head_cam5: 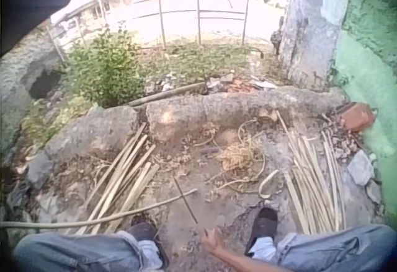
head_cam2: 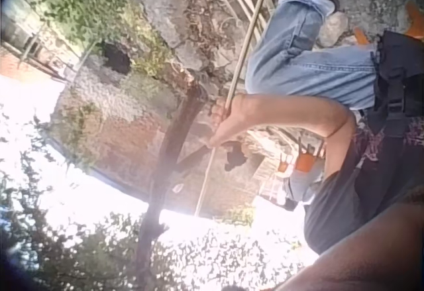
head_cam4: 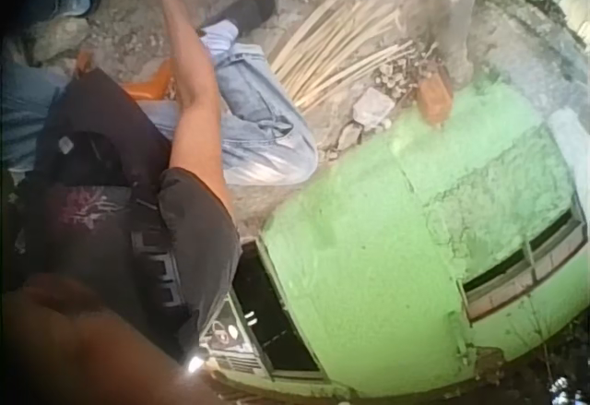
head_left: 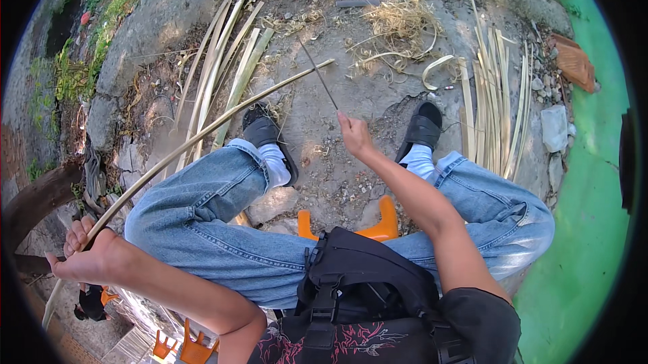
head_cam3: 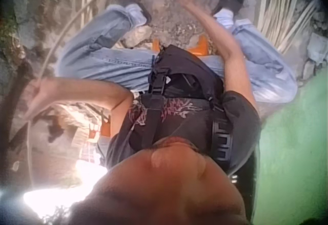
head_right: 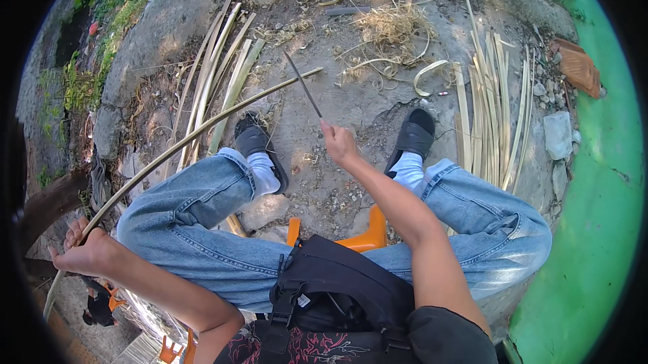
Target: The person strips layers from a bamboo pole using a knife. The person holds the pole with one hand while pulling the knife along the surface to create thin strips.
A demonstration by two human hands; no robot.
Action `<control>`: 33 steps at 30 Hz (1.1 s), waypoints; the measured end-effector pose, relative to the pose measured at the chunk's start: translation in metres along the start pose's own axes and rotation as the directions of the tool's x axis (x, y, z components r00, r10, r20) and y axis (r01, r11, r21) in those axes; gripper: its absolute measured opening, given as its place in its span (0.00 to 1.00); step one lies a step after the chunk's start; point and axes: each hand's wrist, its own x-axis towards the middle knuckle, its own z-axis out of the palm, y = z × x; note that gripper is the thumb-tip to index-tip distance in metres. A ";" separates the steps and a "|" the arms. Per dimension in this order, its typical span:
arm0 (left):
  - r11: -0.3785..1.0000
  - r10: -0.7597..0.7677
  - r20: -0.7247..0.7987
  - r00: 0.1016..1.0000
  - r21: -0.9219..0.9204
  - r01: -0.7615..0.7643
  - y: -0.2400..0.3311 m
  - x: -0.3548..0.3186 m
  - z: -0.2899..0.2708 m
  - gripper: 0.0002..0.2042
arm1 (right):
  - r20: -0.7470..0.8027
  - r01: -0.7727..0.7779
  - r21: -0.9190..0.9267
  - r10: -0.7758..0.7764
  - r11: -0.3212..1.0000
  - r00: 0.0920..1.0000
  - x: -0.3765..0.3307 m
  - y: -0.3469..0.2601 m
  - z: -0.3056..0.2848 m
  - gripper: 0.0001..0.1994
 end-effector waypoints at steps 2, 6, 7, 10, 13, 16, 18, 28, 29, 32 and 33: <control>1.000 0.011 -0.069 0.998 0.003 -0.011 -0.001 0.002 0.002 0.21 | 0.023 -0.024 0.028 0.023 0.999 0.999 0.002 0.000 0.006 0.39; 0.999 -0.036 0.014 0.999 -0.036 0.037 -0.011 0.004 0.000 0.20 | -0.127 -0.300 -0.062 0.291 0.952 0.948 0.043 0.048 -0.019 0.40; 0.997 -0.040 0.042 0.998 -0.063 0.043 -0.010 0.005 -0.004 0.19 | -0.120 -0.294 -0.059 0.285 0.954 0.951 0.047 0.048 -0.025 0.40; 0.991 -0.054 0.108 0.993 -0.119 0.067 -0.006 0.005 -0.006 0.18 | -0.054 -0.272 -0.129 0.267 0.954 0.962 0.054 0.043 -0.052 0.41; 0.980 -0.059 0.202 0.978 -0.175 0.095 -0.004 0.007 -0.009 0.16 | -0.057 -0.216 -0.215 0.209 0.952 0.976 0.055 0.025 -0.069 0.41; 0.971 -0.060 0.305 0.950 -0.204 0.127 -0.004 0.008 -0.010 0.15 | -0.022 -0.150 -0.184 0.149 0.971 0.989 0.042 0.015 -0.073 0.41; 0.969 -0.055 0.351 0.935 -0.208 0.135 -0.001 0.009 -0.011 0.14 | 0.121 -0.128 -0.162 0.149 0.978 0.981 0.031 0.012 -0.067 0.41; 0.885 0.001 0.636 0.771 -0.359 0.295 0.001 -0.001 -0.011 0.13 | 0.055 -0.268 -0.330 0.301 0.905 0.952 0.028 0.000 -0.068 0.43; 0.879 0.029 0.693 0.721 -0.361 0.312 0.001 0.003 -0.015 0.12 | 0.065 -0.256 -0.376 0.301 0.891 0.951 0.026 -0.011 -0.073 0.42; 0.845 0.034 0.752 0.658 -0.373 0.383 -0.001 -0.007 -0.011 0.11 | 0.101 -0.206 -0.450 0.279 0.869 0.955 0.011 -0.049 -0.097 0.40; 0.817 0.047 0.796 0.604 -0.378 0.435 0.001 -0.007 -0.012 0.11 | 0.145 -0.159 -0.476 0.256 0.865 0.956 0.003 -0.063 -0.106 0.39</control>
